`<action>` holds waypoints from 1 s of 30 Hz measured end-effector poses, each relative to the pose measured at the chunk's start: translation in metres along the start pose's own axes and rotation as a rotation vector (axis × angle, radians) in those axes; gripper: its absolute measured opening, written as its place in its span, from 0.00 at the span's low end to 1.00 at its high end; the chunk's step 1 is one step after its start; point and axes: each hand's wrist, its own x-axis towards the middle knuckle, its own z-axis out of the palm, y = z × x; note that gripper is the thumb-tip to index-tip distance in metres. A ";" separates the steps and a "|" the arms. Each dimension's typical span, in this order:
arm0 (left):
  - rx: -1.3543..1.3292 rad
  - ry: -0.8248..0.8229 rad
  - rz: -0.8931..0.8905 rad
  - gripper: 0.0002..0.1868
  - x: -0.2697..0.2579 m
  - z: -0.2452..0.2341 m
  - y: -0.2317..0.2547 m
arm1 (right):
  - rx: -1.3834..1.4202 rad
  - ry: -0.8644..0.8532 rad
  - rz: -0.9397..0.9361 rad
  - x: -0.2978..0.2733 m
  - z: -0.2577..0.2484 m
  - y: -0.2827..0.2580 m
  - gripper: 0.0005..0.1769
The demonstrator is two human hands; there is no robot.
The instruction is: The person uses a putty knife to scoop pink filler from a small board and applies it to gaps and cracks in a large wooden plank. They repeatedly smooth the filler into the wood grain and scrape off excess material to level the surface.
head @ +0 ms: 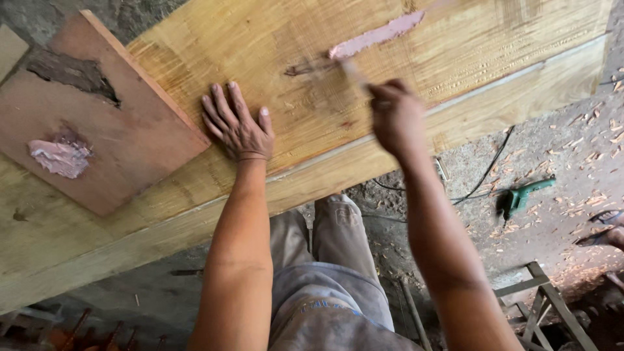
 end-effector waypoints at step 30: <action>0.006 -0.007 0.000 0.39 -0.006 -0.005 0.001 | 0.172 0.169 0.125 0.014 -0.019 0.096 0.14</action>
